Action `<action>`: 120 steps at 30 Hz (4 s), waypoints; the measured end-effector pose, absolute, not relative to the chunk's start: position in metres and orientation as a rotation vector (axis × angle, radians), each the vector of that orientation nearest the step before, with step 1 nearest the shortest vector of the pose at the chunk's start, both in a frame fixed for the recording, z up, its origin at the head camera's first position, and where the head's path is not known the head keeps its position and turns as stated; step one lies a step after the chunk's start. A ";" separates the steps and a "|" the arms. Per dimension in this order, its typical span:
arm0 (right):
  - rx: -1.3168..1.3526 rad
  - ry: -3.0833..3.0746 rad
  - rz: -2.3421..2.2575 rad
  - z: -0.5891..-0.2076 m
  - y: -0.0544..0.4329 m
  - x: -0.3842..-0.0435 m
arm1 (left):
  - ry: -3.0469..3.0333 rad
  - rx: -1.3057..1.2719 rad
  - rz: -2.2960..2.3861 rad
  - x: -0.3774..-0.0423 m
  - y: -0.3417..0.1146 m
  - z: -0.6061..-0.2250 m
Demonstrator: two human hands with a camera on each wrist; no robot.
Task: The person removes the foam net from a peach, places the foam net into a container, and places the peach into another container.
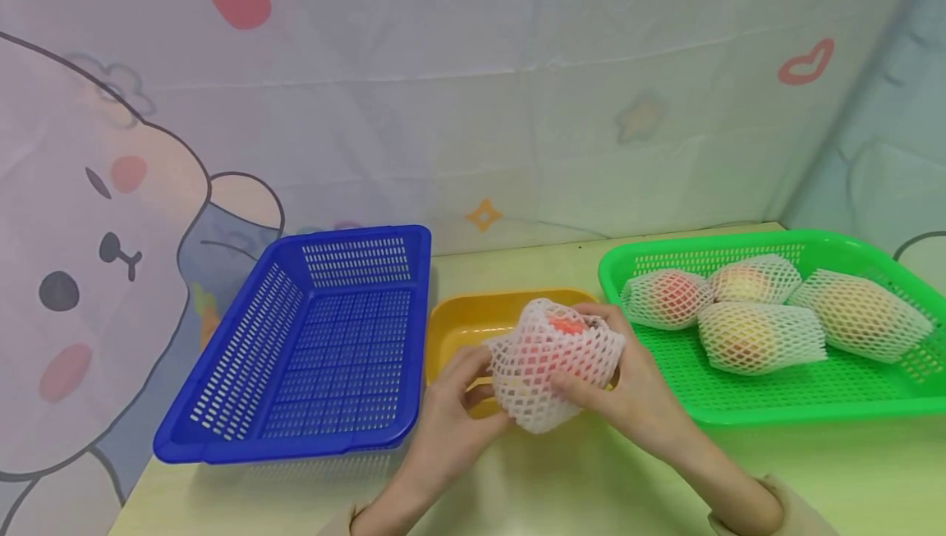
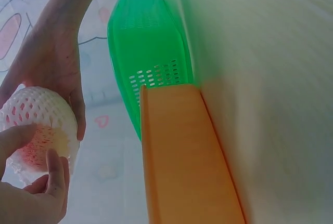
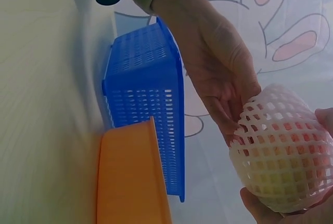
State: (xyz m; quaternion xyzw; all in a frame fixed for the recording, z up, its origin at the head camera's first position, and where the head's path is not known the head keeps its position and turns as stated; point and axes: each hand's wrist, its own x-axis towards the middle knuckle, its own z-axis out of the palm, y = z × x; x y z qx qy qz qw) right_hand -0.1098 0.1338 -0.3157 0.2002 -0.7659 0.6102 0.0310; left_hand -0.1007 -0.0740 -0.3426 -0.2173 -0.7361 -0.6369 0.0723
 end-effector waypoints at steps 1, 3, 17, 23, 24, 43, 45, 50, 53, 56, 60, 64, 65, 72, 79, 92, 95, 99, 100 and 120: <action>0.619 -2.358 1.886 -0.316 0.134 -0.110 | -2.205 -0.672 -1.924 -0.101 -0.074 -0.343; 0.624 -2.355 1.890 -0.316 0.133 -0.110 | -2.204 -0.692 -1.955 -0.100 -0.074 -0.343; 0.659 -2.383 1.869 -0.320 0.131 -0.109 | -2.326 -0.619 -2.114 -0.100 -0.073 -0.342; 0.702 -2.371 1.840 -0.321 0.129 -0.109 | -2.334 -0.607 -2.100 -0.101 -0.073 -0.342; 0.709 -2.369 1.836 -0.321 0.129 -0.108 | -2.336 -0.608 -2.095 -0.101 -0.073 -0.342; 0.718 -2.381 1.895 -0.324 0.127 -0.108 | -2.383 -0.606 -2.092 -0.101 -0.076 -0.342; 0.719 -2.385 1.906 -0.324 0.127 -0.108 | -2.388 -0.607 -2.084 -0.101 -0.076 -0.342; 0.733 -2.395 1.914 -0.323 0.127 -0.107 | -2.392 -0.618 -2.066 -0.102 -0.076 -0.342; 0.748 -2.392 1.924 -0.323 0.127 -0.107 | -2.395 -0.626 -2.057 -0.102 -0.076 -0.342; 0.769 -2.385 1.952 -0.323 0.126 -0.106 | -2.399 -0.630 -2.042 -0.102 -0.077 -0.342; 0.786 -2.381 1.956 -0.324 0.127 -0.106 | -2.407 -0.629 -2.025 -0.102 -0.077 -0.341; 0.795 -2.379 1.937 -0.324 0.127 -0.106 | -2.411 -0.631 -2.020 -0.102 -0.077 -0.341; 0.796 -2.378 1.937 -0.324 0.127 -0.106 | -2.412 -0.632 -2.014 -0.102 -0.077 -0.341; 0.798 -2.385 1.931 -0.323 0.127 -0.106 | -2.434 -0.630 -1.960 -0.101 -0.077 -0.340; 0.805 -2.374 1.913 -0.322 0.128 -0.105 | -2.434 -0.641 -1.933 -0.101 -0.077 -0.339; 0.786 -2.331 1.915 -0.320 0.128 -0.104 | -2.422 -0.642 -1.874 -0.099 -0.079 -0.337; 0.784 -2.319 1.912 -0.320 0.129 -0.104 | -2.423 -0.643 -1.869 -0.099 -0.079 -0.337; 0.792 -2.303 1.907 -0.321 0.129 -0.104 | -2.427 -0.636 -1.873 -0.099 -0.079 -0.337; 0.797 -2.299 1.904 -0.321 0.129 -0.104 | -2.431 -0.633 -1.872 -0.099 -0.079 -0.337; 0.754 -2.259 1.848 -0.318 0.132 -0.106 | -2.458 -0.608 -1.880 -0.100 -0.080 -0.336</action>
